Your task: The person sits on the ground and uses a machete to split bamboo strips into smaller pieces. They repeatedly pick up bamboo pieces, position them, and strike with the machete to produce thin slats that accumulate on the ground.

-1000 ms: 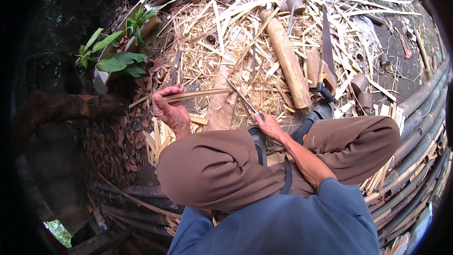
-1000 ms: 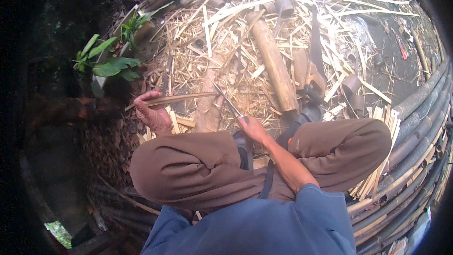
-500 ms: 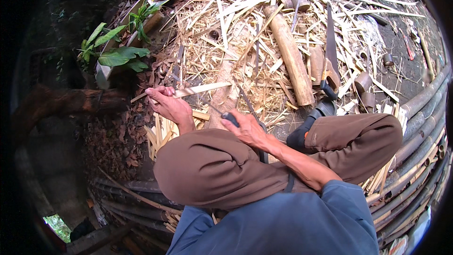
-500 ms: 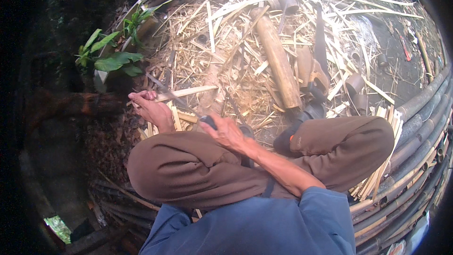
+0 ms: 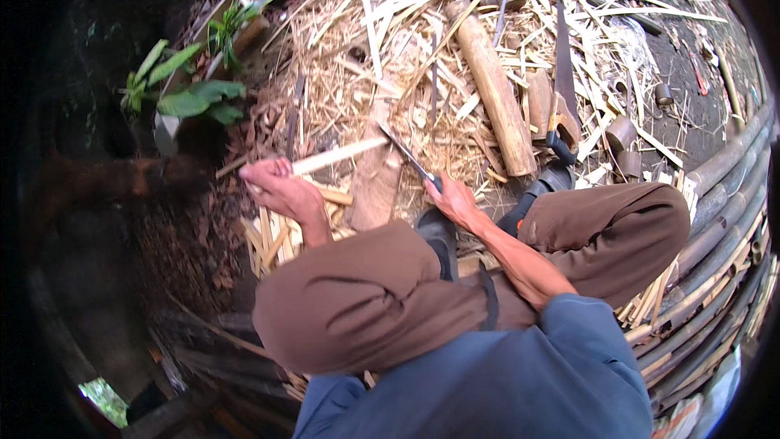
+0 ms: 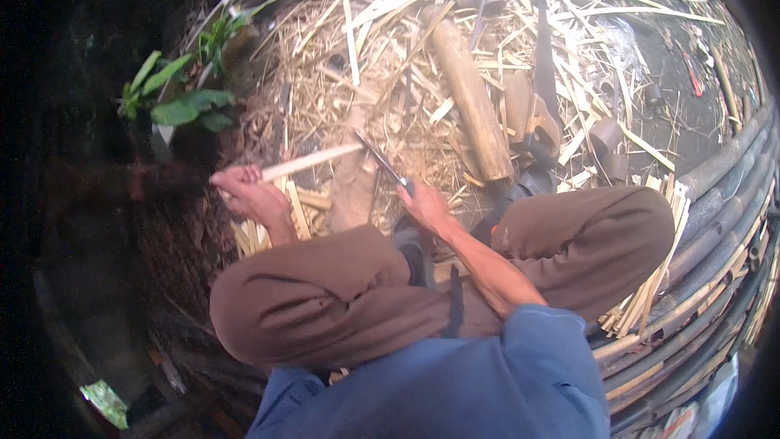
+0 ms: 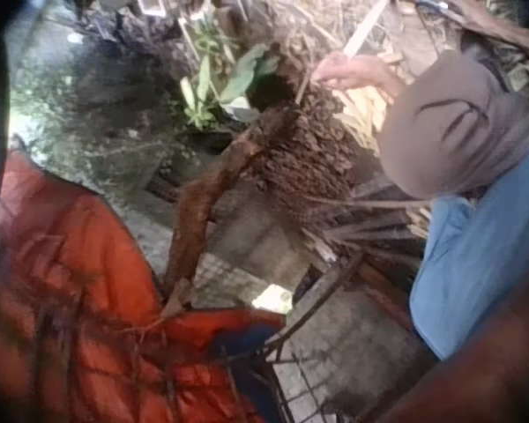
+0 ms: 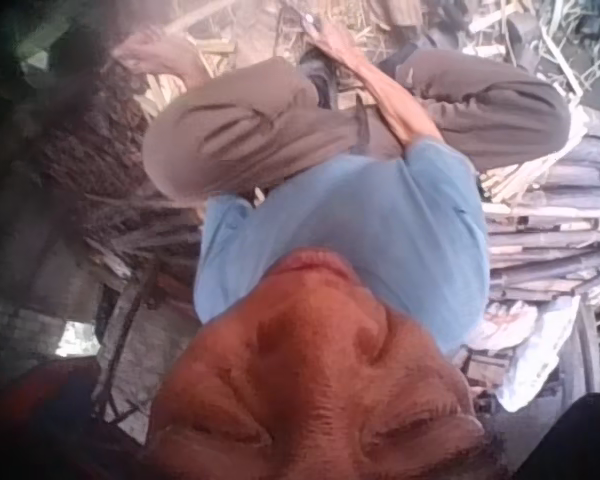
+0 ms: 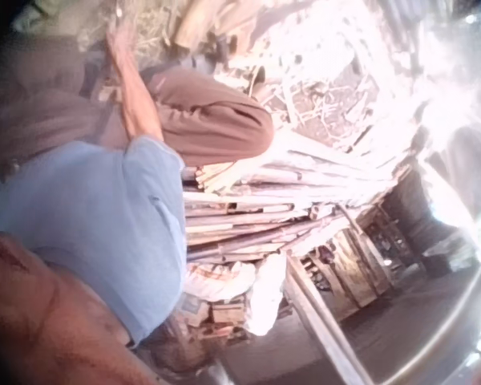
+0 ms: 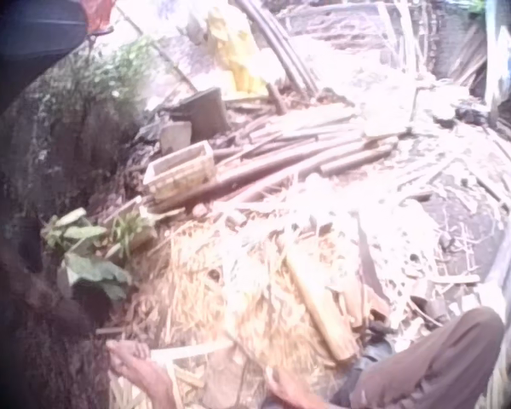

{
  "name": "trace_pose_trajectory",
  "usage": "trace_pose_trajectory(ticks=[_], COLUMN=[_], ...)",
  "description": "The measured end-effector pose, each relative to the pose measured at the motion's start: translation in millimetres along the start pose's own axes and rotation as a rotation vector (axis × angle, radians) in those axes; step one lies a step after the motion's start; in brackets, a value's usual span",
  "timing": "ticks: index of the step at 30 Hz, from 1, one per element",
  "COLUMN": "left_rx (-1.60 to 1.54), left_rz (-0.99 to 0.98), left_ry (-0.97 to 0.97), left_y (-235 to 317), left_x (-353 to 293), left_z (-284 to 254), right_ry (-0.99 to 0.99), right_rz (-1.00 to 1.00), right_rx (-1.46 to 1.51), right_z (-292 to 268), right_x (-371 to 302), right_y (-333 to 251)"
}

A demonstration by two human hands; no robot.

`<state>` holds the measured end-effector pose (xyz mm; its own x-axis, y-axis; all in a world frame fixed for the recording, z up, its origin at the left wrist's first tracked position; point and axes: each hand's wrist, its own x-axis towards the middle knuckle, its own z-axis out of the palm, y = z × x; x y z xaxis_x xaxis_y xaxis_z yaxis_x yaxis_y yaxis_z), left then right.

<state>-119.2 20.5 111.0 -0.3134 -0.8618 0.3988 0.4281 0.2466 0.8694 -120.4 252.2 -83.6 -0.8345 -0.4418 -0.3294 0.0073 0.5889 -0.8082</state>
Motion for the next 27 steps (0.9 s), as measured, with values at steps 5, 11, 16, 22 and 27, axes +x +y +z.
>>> trace_pose_trajectory(ticks=[5, 11, 16, 22, 27], left_rx=[0.14, 0.158, 0.216, 0.283, 0.228], left_rz=[0.02, 0.053, 0.09, 0.087, 0.025], left_ry=[0.159, 0.101, 0.111, 0.18, -0.023], left_y=[0, -4, 3, -6, -25], left_x=[-9, -10, -19, -16, -18], left_z=[18, 12, 27, 26, 23], right_ry=[-0.088, -0.148, 0.047, -0.131, -0.06], right_rz=[-0.217, -0.041, -0.308, -0.062, 0.072], right_rx=[0.156, 0.157, 0.094, 0.051, 0.121], right_z=[-7, -4, 16, -9, 2], right_x=[-19, -7, -10, 1, 1], right_y=[-75, -62, -49, -26, 11])
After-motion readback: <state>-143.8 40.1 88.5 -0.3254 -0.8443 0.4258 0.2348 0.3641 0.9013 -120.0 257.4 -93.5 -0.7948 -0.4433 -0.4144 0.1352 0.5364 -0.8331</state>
